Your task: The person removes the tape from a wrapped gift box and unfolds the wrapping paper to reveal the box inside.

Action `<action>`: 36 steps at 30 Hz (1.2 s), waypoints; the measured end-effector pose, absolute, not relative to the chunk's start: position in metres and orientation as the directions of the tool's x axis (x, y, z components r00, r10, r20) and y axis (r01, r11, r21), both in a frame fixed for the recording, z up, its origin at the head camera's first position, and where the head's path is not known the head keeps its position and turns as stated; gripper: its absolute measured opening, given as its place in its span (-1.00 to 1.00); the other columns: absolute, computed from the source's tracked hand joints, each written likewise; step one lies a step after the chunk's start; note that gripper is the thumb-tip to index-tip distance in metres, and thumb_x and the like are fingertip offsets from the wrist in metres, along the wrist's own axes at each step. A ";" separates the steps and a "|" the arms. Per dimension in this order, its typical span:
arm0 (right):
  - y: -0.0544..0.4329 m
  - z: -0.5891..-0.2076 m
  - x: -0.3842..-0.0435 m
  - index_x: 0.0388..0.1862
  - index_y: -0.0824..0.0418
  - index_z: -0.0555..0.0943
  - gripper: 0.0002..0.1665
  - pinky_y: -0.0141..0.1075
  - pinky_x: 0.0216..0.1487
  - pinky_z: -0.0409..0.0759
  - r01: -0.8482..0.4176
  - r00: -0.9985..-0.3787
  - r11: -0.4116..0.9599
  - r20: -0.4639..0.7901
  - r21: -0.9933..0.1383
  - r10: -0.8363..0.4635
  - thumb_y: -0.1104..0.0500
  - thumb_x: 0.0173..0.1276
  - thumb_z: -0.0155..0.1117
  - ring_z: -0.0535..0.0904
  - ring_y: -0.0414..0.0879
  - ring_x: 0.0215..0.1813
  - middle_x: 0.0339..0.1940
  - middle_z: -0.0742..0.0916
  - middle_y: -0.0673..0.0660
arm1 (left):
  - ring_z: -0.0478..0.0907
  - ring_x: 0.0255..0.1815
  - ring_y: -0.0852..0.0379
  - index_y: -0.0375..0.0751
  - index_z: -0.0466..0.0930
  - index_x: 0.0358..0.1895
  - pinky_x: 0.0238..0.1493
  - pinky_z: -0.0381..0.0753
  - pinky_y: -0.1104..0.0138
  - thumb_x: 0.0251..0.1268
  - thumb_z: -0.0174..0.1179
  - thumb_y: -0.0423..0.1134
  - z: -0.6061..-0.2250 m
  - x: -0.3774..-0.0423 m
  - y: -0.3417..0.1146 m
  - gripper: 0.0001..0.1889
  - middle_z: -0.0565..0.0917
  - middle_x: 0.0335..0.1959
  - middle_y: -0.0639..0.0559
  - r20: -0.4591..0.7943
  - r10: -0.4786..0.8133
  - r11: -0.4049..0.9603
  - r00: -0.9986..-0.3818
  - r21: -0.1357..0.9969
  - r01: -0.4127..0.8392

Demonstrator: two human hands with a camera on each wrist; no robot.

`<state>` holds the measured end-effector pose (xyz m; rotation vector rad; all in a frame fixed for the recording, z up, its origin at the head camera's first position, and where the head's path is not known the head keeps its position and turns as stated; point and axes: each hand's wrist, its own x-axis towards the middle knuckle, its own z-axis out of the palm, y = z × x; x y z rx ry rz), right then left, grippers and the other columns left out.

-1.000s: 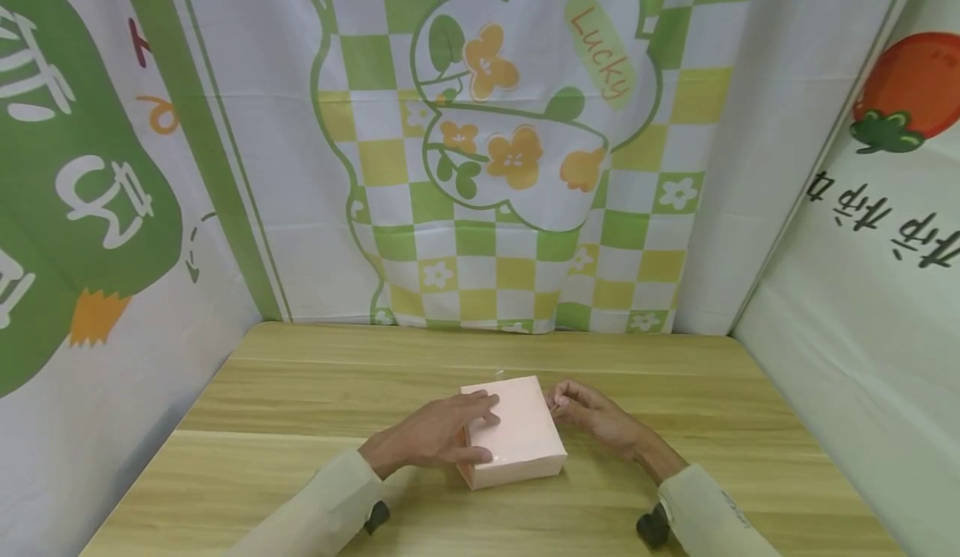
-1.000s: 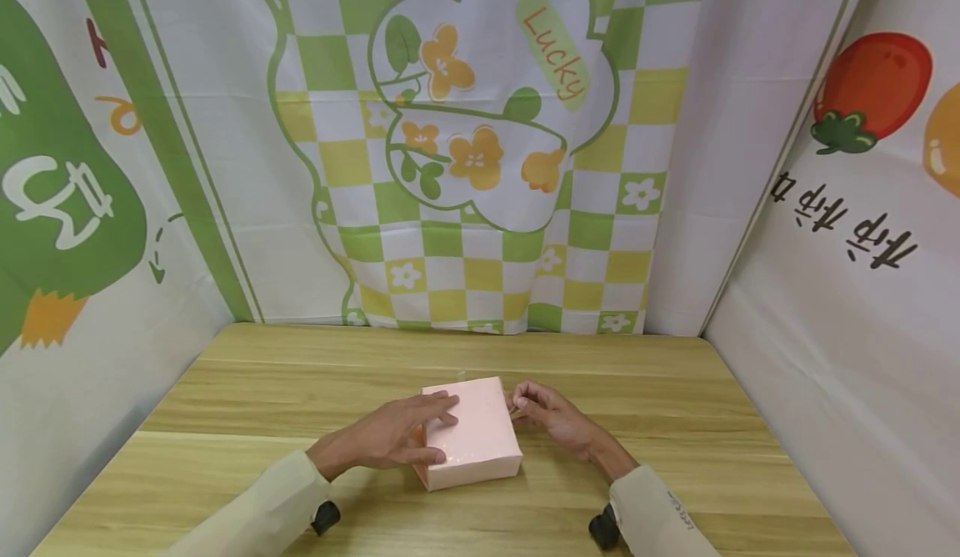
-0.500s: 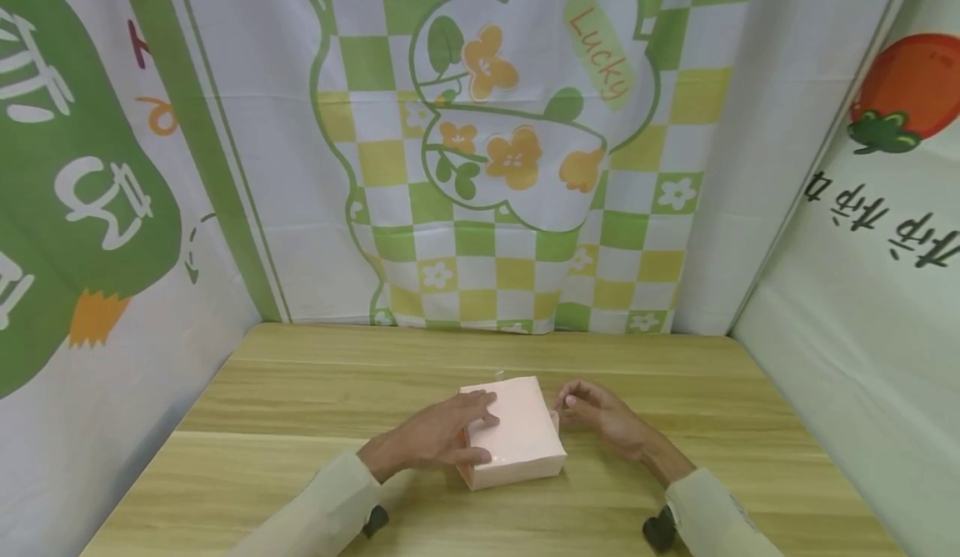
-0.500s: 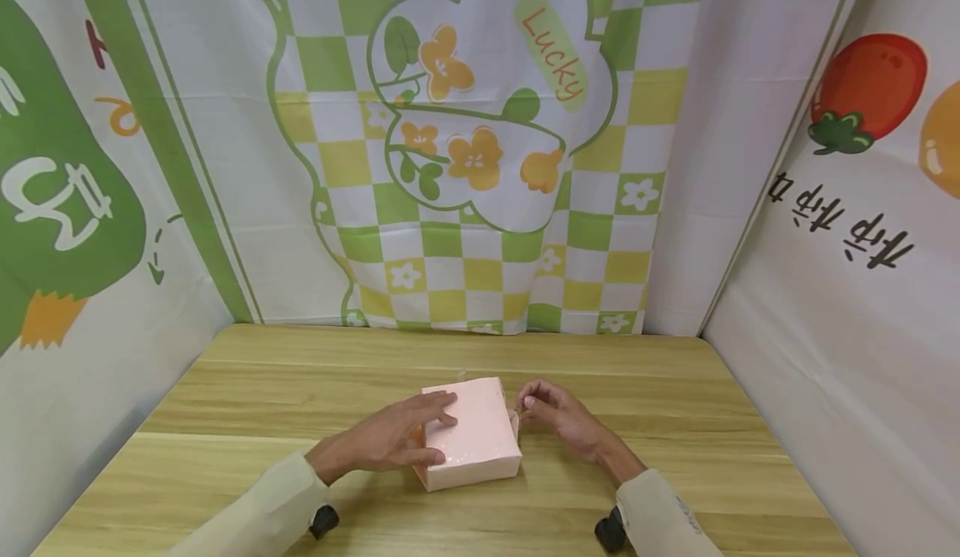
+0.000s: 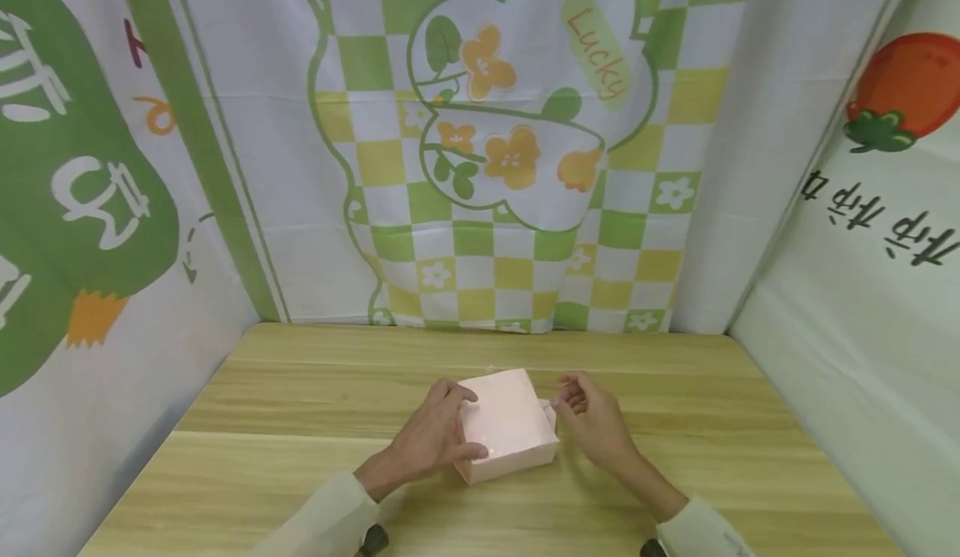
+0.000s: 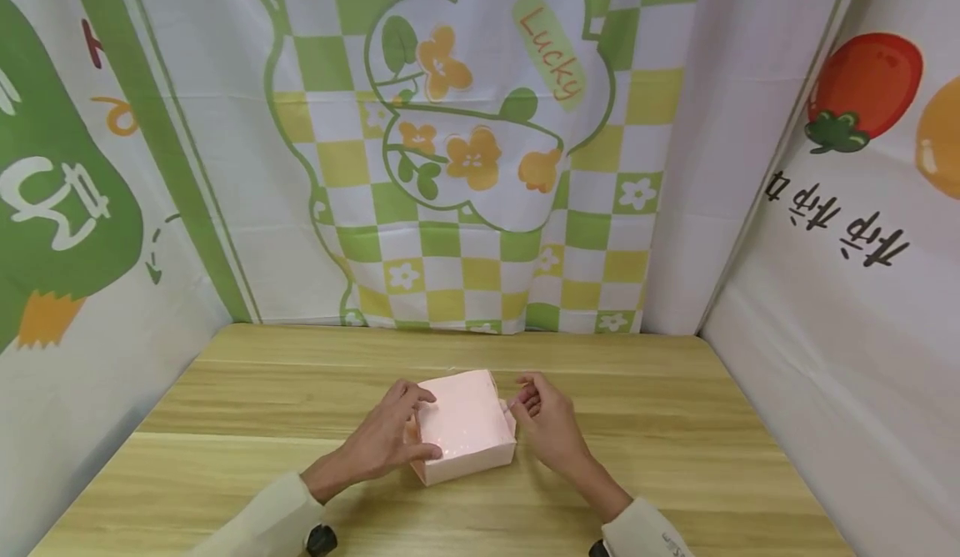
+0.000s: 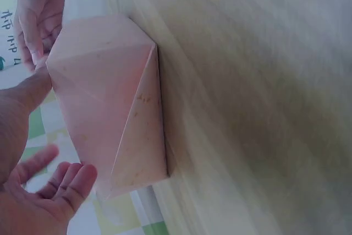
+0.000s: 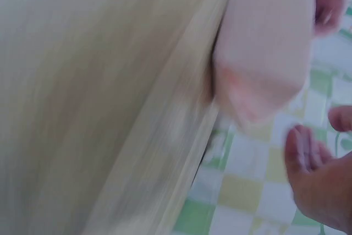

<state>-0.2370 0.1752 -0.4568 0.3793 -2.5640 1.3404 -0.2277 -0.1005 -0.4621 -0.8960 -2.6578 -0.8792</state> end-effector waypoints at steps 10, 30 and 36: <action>0.181 -0.471 -0.230 0.43 0.44 0.26 -0.15 0.20 0.33 0.45 -0.249 -0.876 0.502 -0.029 -0.828 -0.482 -0.06 0.40 0.27 0.48 0.33 0.33 0.33 0.52 0.43 | 0.49 0.16 -0.11 -0.33 0.22 0.20 0.18 0.58 0.03 0.34 0.21 0.13 -0.489 -0.224 -0.109 -0.33 0.42 0.12 -0.21 0.092 0.396 0.523 -0.914 0.796 0.306; 0.212 -0.482 -0.250 -0.42 0.05 0.63 -0.58 -0.17 0.00 0.69 -0.776 -0.582 0.629 0.333 0.046 -0.742 -0.19 -0.05 0.56 0.67 -0.07 -0.05 -0.12 0.74 0.04 | 0.50 -0.24 0.37 0.02 0.60 -0.43 -0.26 0.54 0.55 0.15 0.36 0.05 -0.490 -0.238 -0.117 -0.77 0.64 -0.15 0.20 0.251 0.741 0.607 -0.622 0.145 0.781; 0.212 -0.476 -0.247 -0.42 0.13 0.72 -0.76 -0.31 -0.12 0.69 -0.827 -0.418 0.517 0.374 0.220 -0.828 0.03 0.05 0.56 0.69 -0.17 -0.21 -0.34 0.77 -0.05 | 0.31 -0.51 0.42 -0.02 0.46 -0.54 -0.49 0.31 0.62 0.17 0.36 -0.25 -0.484 -0.238 -0.127 -0.75 0.53 -0.54 0.25 0.294 0.784 0.538 -0.547 0.119 0.834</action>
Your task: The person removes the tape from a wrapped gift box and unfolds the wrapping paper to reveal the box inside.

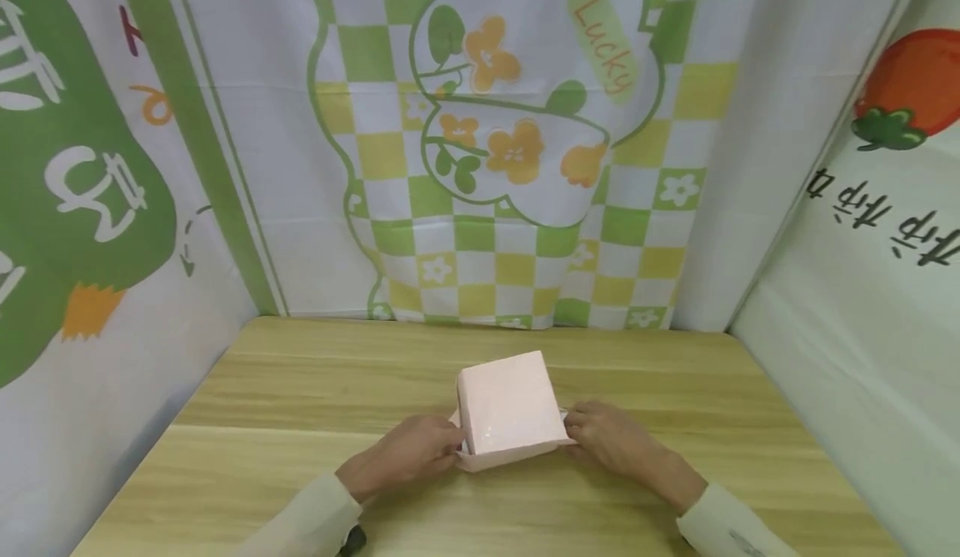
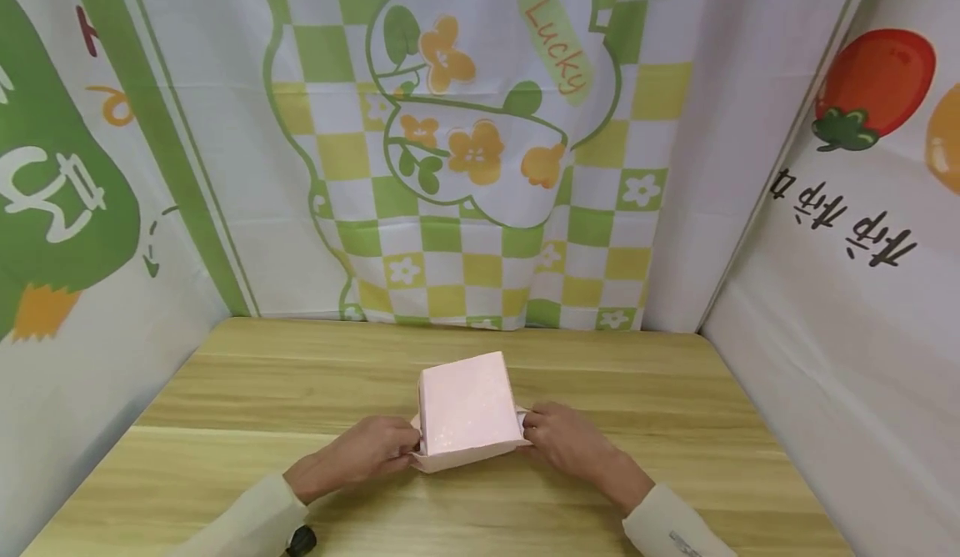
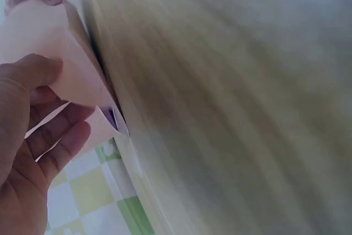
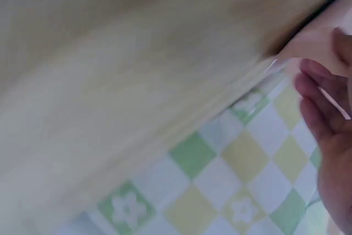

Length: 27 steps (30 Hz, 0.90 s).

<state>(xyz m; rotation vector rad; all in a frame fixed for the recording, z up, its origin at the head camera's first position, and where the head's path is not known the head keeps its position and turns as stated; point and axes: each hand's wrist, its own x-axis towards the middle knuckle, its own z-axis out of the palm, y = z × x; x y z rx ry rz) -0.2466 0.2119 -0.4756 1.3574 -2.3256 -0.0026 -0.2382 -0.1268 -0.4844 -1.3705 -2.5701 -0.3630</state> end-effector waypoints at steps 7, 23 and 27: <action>0.200 -0.470 -0.235 -0.62 0.10 0.61 -0.77 -0.47 -0.52 0.49 -0.826 -0.526 0.559 0.269 0.064 -0.807 0.21 0.19 0.43 0.52 -0.32 -0.53 -0.57 0.70 -0.09 | 0.27 -0.56 0.41 -0.02 0.38 -0.53 -0.55 0.23 0.63 -0.01 0.33 -0.35 -0.480 -0.227 -0.138 -0.74 0.49 -0.61 0.26 0.342 0.794 0.519 -0.504 0.052 0.853; 0.198 -0.471 -0.237 -0.33 0.16 0.71 -0.87 -0.48 -0.38 0.60 -0.733 -0.668 0.615 0.136 -0.289 -0.732 0.14 0.20 0.45 0.57 -0.36 -0.40 -0.41 0.74 -0.04 | 0.45 -0.37 0.34 -0.11 0.67 -0.24 -0.35 0.53 0.46 0.34 0.24 -0.14 -0.487 -0.213 -0.128 -0.87 0.62 -0.37 0.17 0.182 0.718 0.636 -0.672 0.221 0.740; 0.204 -0.472 -0.240 0.04 0.23 0.64 -0.60 -0.36 -0.07 0.63 -0.475 -0.739 0.573 -0.050 -0.668 -0.672 -0.01 0.38 0.29 0.62 -0.24 -0.12 -0.13 0.75 0.03 | 0.47 -0.28 0.32 -0.18 0.59 -0.05 -0.24 0.56 0.42 0.36 0.21 0.00 -0.490 -0.220 -0.126 -0.68 0.60 -0.27 0.15 -0.017 0.649 0.628 -0.761 0.576 0.523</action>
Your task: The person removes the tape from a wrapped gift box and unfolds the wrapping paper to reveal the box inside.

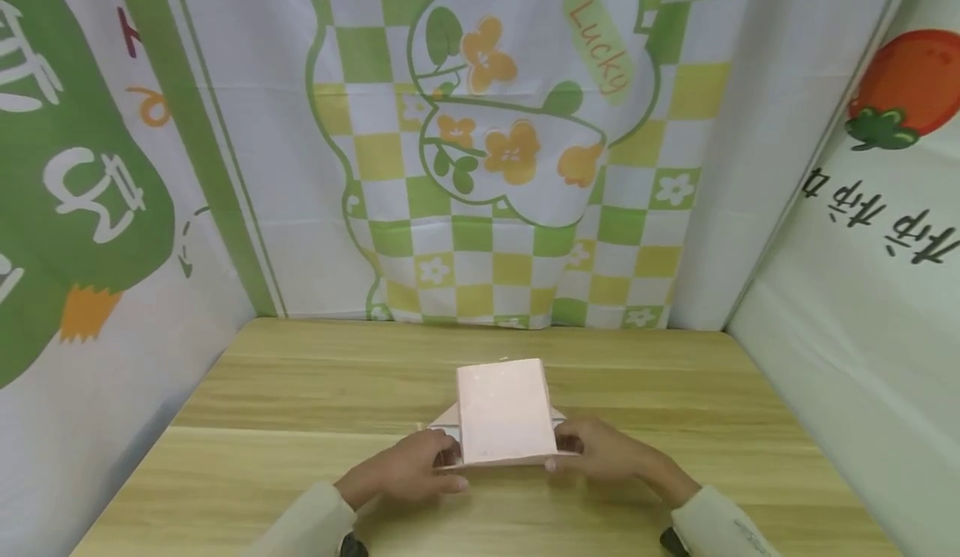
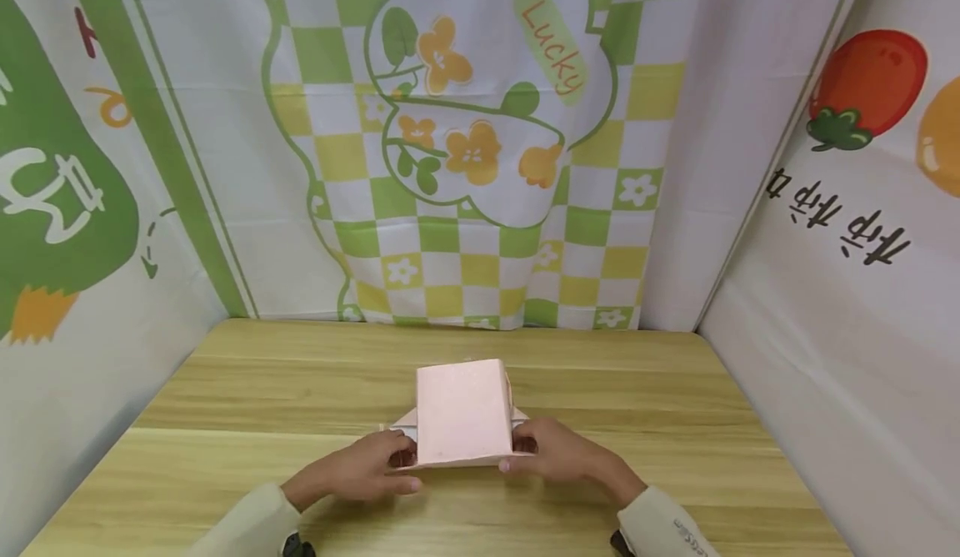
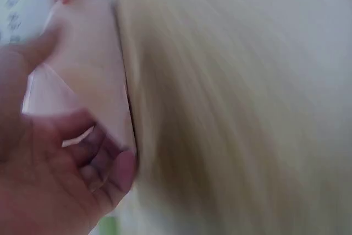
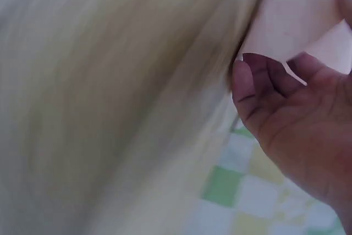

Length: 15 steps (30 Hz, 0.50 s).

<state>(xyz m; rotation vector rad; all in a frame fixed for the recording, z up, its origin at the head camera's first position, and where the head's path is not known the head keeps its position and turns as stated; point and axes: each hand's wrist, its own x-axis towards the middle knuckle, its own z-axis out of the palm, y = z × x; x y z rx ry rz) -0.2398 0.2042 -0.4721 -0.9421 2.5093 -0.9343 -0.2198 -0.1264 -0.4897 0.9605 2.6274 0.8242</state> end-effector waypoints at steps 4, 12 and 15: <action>0.212 -0.476 -0.247 0.11 0.25 0.55 -0.54 -0.18 0.11 0.56 -0.238 -0.778 0.524 -0.162 -0.818 -0.606 -0.08 0.48 0.15 0.56 -0.07 0.07 -0.01 0.68 0.09 | 0.47 -0.13 0.18 -0.21 0.48 0.02 -0.10 0.55 0.32 0.36 0.17 0.14 -0.490 -0.228 -0.121 -0.53 0.55 -0.14 0.06 -0.140 0.544 0.539 -0.827 0.814 0.217; 0.209 -0.478 -0.256 0.00 0.37 0.54 -0.51 -0.43 -0.28 0.49 -0.036 -0.927 0.399 -0.118 -0.916 -0.356 0.01 0.30 0.39 0.47 -0.20 -0.28 -0.29 0.64 0.06 | 0.52 0.21 -0.11 -0.33 0.41 0.25 0.34 0.44 -0.08 0.11 0.44 -0.04 -0.488 -0.245 -0.115 -0.30 0.59 0.18 -0.14 -0.158 0.298 0.280 -0.941 0.957 -0.072; 0.208 -0.476 -0.256 0.06 0.39 0.56 -0.47 -0.43 -0.18 0.60 -0.161 -0.942 0.402 0.018 -0.901 -0.335 0.04 0.29 0.41 0.59 -0.22 -0.19 -0.13 0.73 0.15 | 0.65 0.01 0.05 -0.29 0.59 0.09 0.14 0.64 0.14 0.10 0.45 -0.09 -0.489 -0.249 -0.116 -0.48 0.72 0.01 -0.09 0.017 0.279 0.320 -0.960 0.941 0.110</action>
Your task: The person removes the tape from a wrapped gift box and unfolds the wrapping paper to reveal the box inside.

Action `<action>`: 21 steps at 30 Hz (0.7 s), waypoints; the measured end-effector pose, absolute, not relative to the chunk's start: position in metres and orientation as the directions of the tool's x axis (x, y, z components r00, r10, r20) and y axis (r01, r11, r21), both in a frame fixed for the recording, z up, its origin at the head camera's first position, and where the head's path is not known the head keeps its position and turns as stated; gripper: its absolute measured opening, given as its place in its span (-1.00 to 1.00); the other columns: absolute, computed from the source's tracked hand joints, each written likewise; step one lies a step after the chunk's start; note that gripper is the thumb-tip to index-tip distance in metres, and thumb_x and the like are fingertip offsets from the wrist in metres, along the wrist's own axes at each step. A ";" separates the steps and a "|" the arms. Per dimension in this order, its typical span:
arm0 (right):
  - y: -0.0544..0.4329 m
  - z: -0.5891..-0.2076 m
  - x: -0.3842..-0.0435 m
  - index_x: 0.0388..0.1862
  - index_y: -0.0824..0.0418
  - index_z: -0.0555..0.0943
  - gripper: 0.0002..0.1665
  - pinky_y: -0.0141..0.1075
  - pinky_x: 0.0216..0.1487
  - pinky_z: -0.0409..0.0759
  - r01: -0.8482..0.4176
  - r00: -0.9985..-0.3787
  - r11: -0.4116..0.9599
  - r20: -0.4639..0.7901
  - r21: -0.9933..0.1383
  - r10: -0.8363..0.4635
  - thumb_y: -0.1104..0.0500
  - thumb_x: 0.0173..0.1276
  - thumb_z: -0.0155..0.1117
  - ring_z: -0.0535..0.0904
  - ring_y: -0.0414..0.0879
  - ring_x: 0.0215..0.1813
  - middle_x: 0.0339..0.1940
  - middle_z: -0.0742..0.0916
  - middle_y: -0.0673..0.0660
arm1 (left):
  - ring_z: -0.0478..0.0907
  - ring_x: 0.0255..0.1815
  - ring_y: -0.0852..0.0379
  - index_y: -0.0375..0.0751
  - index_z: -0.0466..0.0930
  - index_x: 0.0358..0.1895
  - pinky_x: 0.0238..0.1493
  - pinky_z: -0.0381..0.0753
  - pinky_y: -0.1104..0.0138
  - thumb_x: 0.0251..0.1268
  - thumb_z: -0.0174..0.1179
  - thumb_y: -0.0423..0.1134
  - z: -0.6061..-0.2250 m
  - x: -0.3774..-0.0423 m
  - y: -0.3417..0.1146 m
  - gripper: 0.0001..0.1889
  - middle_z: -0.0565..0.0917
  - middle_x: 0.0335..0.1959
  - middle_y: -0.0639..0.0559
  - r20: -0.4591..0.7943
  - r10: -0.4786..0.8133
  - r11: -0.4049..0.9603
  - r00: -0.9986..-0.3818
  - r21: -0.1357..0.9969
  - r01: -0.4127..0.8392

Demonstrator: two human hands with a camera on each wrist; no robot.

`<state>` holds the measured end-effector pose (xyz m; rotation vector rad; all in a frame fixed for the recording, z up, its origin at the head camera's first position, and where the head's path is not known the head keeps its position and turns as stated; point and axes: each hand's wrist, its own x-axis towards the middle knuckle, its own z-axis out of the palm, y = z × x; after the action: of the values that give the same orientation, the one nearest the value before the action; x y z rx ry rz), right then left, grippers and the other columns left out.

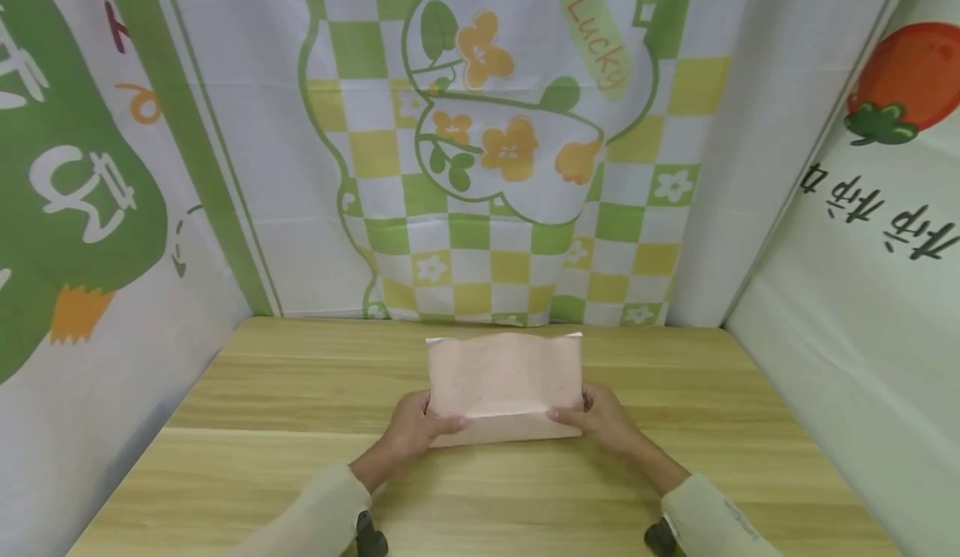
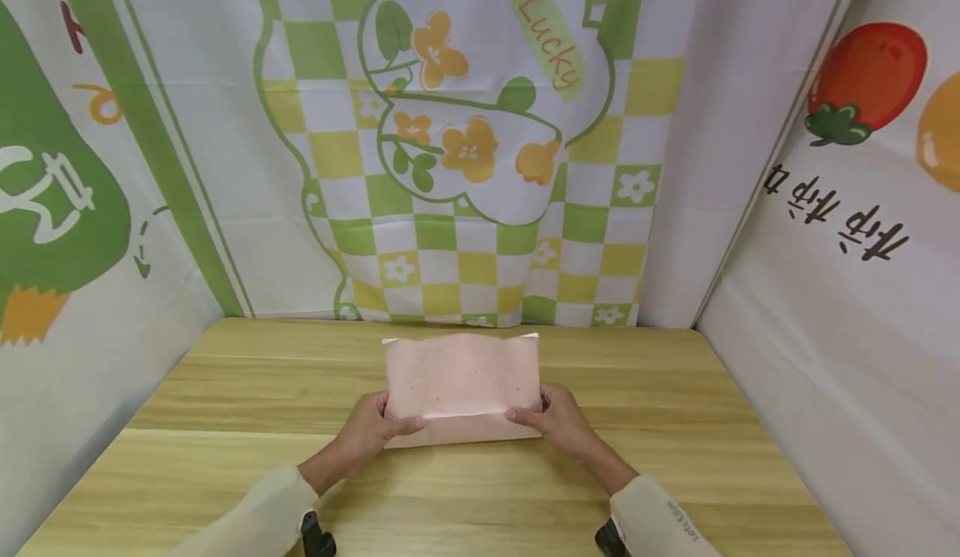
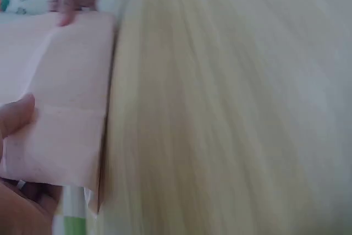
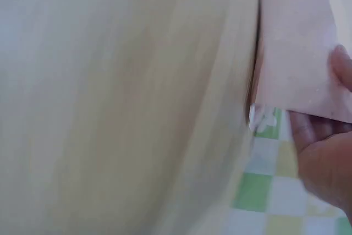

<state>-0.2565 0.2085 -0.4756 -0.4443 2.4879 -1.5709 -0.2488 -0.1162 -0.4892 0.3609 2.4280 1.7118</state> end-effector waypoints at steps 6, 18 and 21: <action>0.222 -0.472 -0.248 -0.09 0.39 0.69 -0.74 -0.41 -0.08 0.70 -0.461 -0.814 0.376 0.215 -0.804 -0.539 0.22 0.34 0.31 0.74 -0.21 -0.12 -0.11 0.79 0.28 | 0.70 -0.15 0.27 -0.18 0.72 -0.14 -0.08 0.68 0.44 0.11 0.42 -0.32 -0.491 -0.246 -0.139 -0.78 0.80 -0.17 0.01 0.255 0.529 0.427 -0.809 0.744 0.514; 0.227 -0.462 -0.232 -0.16 0.19 0.77 -0.61 -0.33 -0.06 0.69 -0.570 -0.681 0.506 0.027 -0.647 -0.732 0.31 0.49 -0.05 0.70 0.05 0.10 0.00 0.78 0.20 | 0.58 0.16 0.16 -0.06 0.74 -0.20 0.26 0.54 0.24 0.57 -0.18 -0.15 -0.480 -0.241 -0.157 -0.59 0.73 0.01 0.09 0.000 0.796 0.430 -0.605 0.703 0.566; 0.218 -0.463 -0.235 -0.23 0.11 0.75 -0.68 -0.30 0.00 0.65 -0.620 -0.687 0.560 0.036 -0.549 -0.726 0.13 0.53 0.03 0.68 -0.07 -0.03 -0.08 0.76 0.10 | 0.53 -0.07 0.25 -0.08 0.68 -0.22 0.03 0.57 0.39 0.43 0.07 -0.15 -0.489 -0.246 -0.149 -0.81 0.65 -0.12 0.08 0.062 0.778 0.485 -0.625 0.574 0.660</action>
<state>-0.2350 0.2181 -0.4629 -1.1353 2.5981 -0.8001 -0.2465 -0.1491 -0.4889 1.2397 2.5234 0.8393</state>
